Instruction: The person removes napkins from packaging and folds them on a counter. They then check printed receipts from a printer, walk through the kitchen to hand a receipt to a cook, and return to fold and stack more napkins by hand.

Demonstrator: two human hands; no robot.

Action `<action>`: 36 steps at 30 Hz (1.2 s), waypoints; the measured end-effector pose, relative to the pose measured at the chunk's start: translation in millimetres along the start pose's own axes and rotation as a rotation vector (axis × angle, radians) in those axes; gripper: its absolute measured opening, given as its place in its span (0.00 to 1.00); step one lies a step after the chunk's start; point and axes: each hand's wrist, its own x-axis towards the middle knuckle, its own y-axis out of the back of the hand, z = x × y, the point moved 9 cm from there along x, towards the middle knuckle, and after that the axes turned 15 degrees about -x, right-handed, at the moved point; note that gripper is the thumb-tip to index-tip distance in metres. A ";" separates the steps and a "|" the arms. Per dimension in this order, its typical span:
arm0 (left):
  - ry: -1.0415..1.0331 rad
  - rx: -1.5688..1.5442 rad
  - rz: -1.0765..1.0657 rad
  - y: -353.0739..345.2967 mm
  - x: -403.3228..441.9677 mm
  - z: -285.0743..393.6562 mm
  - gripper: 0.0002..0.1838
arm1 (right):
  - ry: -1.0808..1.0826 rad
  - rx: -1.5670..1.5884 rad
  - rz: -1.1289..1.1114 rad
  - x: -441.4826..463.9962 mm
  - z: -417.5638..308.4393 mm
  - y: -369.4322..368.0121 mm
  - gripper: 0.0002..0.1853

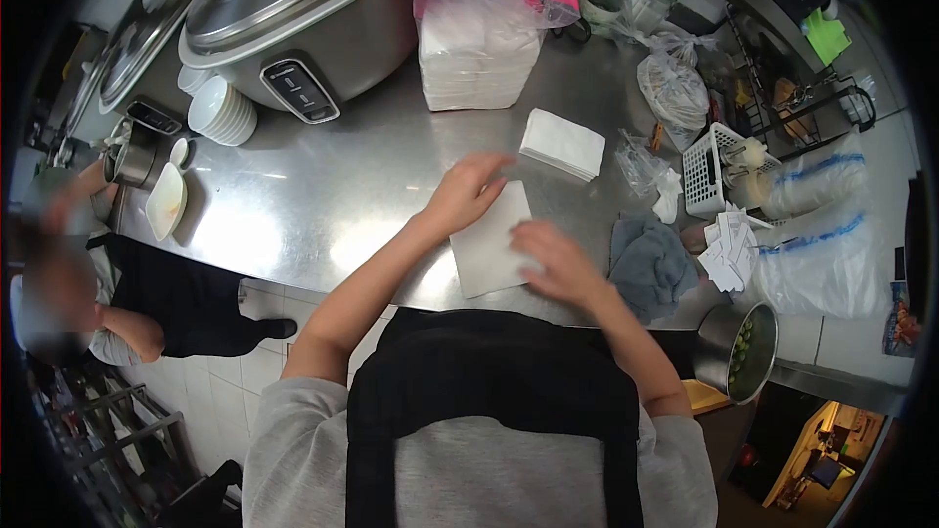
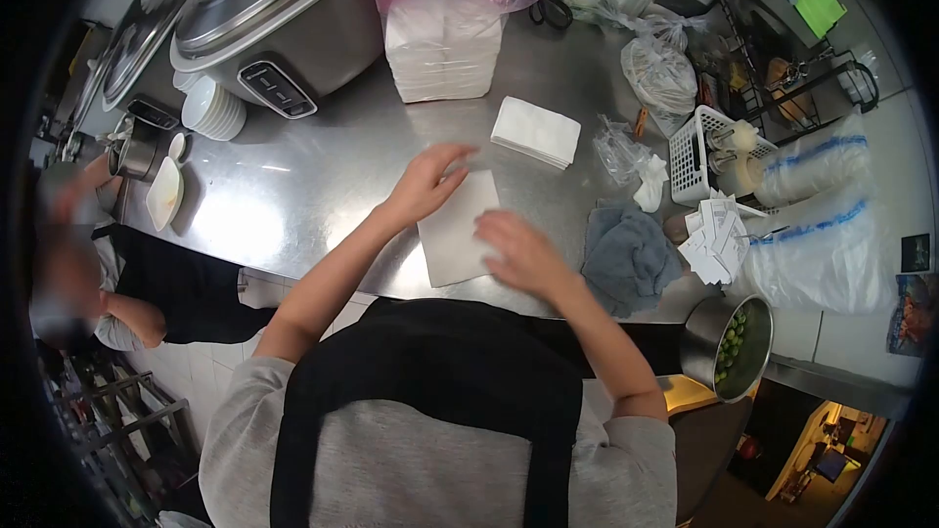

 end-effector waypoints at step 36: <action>0.210 -0.414 -0.163 -3.8 -119.1 -23.3 0.11 | -0.118 0.408 -0.307 13.1 17.8 -35.7 0.04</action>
